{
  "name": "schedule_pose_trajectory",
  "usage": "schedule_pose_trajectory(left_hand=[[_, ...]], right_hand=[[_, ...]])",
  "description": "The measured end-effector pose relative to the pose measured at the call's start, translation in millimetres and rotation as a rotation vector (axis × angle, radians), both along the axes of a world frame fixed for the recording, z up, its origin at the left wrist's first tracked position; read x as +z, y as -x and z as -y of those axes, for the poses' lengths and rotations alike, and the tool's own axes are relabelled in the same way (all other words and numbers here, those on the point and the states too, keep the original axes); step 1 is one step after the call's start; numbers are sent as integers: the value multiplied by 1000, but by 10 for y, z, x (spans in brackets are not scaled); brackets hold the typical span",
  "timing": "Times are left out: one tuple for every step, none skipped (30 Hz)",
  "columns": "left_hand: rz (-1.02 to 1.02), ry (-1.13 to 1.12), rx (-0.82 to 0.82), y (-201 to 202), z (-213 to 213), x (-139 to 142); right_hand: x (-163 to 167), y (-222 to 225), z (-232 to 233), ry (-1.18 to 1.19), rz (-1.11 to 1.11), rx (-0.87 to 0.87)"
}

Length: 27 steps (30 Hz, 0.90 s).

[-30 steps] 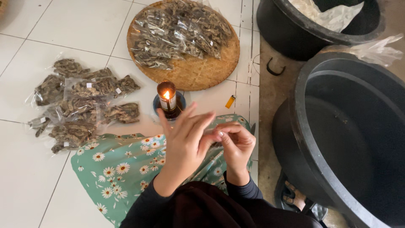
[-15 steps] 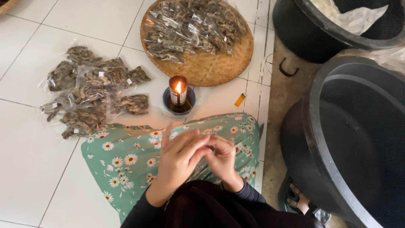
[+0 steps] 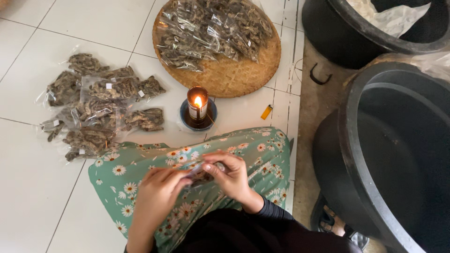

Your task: The person sits on the floor and seals clear plastic bags filled with dried seahorses by melting the bag openings over a candle flame. They take filled bags one at a time, press the open end flat, hold it near the flame to fuse it shut, and place the sealed bag on a woven tray with the finished bags.

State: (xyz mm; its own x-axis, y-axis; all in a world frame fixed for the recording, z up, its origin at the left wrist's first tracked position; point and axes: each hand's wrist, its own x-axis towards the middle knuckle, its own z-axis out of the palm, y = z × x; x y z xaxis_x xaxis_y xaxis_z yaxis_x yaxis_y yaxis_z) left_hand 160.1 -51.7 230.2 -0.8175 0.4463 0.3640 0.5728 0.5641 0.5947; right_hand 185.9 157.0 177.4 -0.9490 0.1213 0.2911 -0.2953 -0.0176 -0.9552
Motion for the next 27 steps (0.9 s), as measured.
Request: schedule_pose_trajectory(left_hand=[[-8,10,-7,-1,54,-29],[-16,21,-16,5,105,-57],[-24,33,-26,23,157,-83],[-45,30,-10,55,222,-104],[-69,26,6,96,305,-121],[-95,23,22,143,396,-140],[-73,-18,105,165,509,-162],[-50,-59,189,195,637,-187],[-74,-85,273,258,769,-233],[-97,-112,358,325,918,-293],[-98,-116,479,423,1048,-382],[-100,-123,597,554,1146,-508],[-152,-193,656,703,1221,-656],[-147,-344,678,910,1267,-825],[-153,-498,695,1114,1314,-993],[-98,-730,672,1364,1331,-1159],[-42,-991,631,1631,1337,-1316],[16,-1251,579,1888,1319,-1463],[71,-1316,631,2095,1266,-1611],[127,-1382,682,2263,1238,-1726],[321,-1407,806,2384,1207,-1828],[518,-1426,930,2489,1160,-1914],[560,-1488,868,2564,1112,-1986],[601,-1546,806,2609,1053,-2031],[639,-1485,842,2647,1015,-2055],[673,-1422,876,2692,993,-2070],[706,-1357,908,2729,1006,-2095]], right_hand=[[33,36,-7,-63,-21,42],[62,68,-19,-124,-42,81],[84,97,-38,-185,-62,120],[95,140,-62,-159,-55,128],[89,194,-95,-134,-51,136],[66,255,-145,-109,-48,144],[27,325,-253,-111,-37,91],[-22,428,-414,-112,-25,39],[-99,590,-597,-79,-50,-9],[-202,815,-795,-45,-74,-56],[-330,1118,-987,2,-107,-102],[-468,1450,-1176,48,-142,-149],[-604,1748,-1371,-15,-82,-246],[-740,2022,-1549,-79,-22,-342],[-869,2277,-1697,-61,53,-392],[-975,2501,-1815,-42,127,-440],[-1070,2685,-1892,-247,101,-508],[-1132,2853,-1948,-452,70,-575],[-1171,2979,-1987,-659,38,-638],[-1188,3075,-2003,-745,100,-623],[-1165,3161,-1992,-831,162,-609],[-1121,3262,-1993,-919,221,-594],[-1078,3361,-1999,-995,222,-559],[-1044,3457,-1996,-1068,227,-522],[-1008,3545,-1978,-1138,234,-482],[-964,3641,-1953,-1215,247,-472],[-920,3741,-1928,-1291,259,-462]])
